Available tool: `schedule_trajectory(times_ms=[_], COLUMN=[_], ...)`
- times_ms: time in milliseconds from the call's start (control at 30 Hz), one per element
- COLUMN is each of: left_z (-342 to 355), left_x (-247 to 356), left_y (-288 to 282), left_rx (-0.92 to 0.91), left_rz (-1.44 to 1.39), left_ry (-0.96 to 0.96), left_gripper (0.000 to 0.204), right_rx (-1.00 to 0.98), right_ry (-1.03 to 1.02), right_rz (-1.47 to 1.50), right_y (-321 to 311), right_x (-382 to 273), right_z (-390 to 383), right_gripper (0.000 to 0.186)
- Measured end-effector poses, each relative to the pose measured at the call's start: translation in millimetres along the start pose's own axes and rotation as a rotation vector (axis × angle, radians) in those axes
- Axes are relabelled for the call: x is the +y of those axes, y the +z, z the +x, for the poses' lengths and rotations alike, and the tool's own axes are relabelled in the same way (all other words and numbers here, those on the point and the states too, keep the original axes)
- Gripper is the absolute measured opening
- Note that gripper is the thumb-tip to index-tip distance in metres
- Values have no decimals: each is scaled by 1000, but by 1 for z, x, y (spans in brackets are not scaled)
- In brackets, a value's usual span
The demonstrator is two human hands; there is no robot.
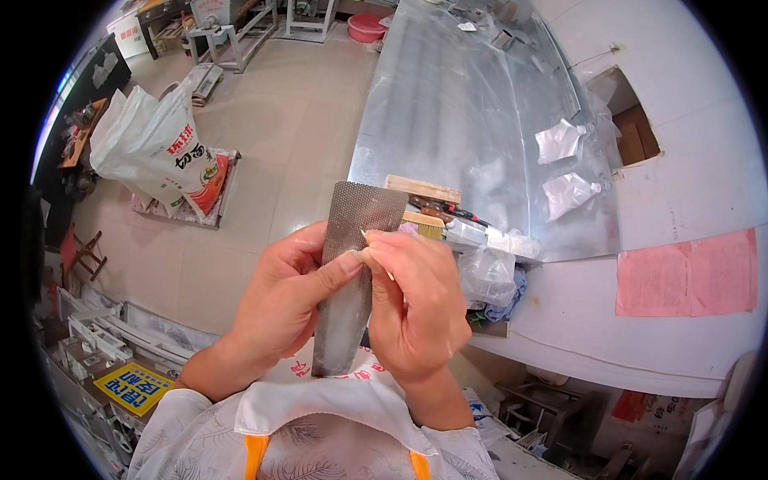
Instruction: The person holds a rectangular metal mesh sheet and uses a wooden toothpick to clean the surface. They systematically poke and scrape the mesh with the toothpick to remove debris, occasionally turning the sheet to work on different areas.
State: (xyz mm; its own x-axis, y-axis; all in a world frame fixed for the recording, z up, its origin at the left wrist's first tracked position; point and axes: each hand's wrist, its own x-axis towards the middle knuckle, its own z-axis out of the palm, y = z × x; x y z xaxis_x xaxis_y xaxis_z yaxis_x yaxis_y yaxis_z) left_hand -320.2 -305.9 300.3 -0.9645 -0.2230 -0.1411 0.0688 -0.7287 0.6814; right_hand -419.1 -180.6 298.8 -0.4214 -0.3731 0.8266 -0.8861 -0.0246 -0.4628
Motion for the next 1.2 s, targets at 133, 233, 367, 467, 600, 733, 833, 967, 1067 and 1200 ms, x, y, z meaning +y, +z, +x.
schedule_trajectory(times_ms=[133, 233, 367, 467, 600, 733, 833, 967, 1067, 1200], left_z=[-1, -1, -1, -1, -1, 0, 1, 2, 3, 3], left_x=[0, 0, 0, -1, -4, -6, -2, 0, 0, 1], left_y=[1, 1, 3, 1, -1, -1, -1, 1, 0, 2], left_rx=[5, 0, 12, 15, 27, 38, 13, -5, -1, 18], left_rz=[-13, -23, -21, -7, 28, 22, 12, 6, 31, 19], left_ry=[3, 6, -1, -5, -8, 26, 22, 18, 9, -19], left_gripper=[33, 32, 32, 32, 32, 34, 35, 35, 35, 34], right_rx=[-63, -78, -72, -67, -68, -94, -18, -33, 53, 50], right_ry=[-27, -36, -37, -30, -11, -9, 43, 57, 90, 85], right_rz=[-42, -63, -76, -72, -79, -89, 11, 17, 58, 43], right_y=[-3, -3, -1, -1, 0, 0, 3, 1, 3, 4], right_x=[0, -1, 0, 0, -1, -1, 2, 3, 6, 7], right_z=[2, 3, 2, 2, 2, 3, -4, -3, -5, -4], right_gripper=[25, 24, 24, 24, 26, 27, 27, 23, 25, 24])
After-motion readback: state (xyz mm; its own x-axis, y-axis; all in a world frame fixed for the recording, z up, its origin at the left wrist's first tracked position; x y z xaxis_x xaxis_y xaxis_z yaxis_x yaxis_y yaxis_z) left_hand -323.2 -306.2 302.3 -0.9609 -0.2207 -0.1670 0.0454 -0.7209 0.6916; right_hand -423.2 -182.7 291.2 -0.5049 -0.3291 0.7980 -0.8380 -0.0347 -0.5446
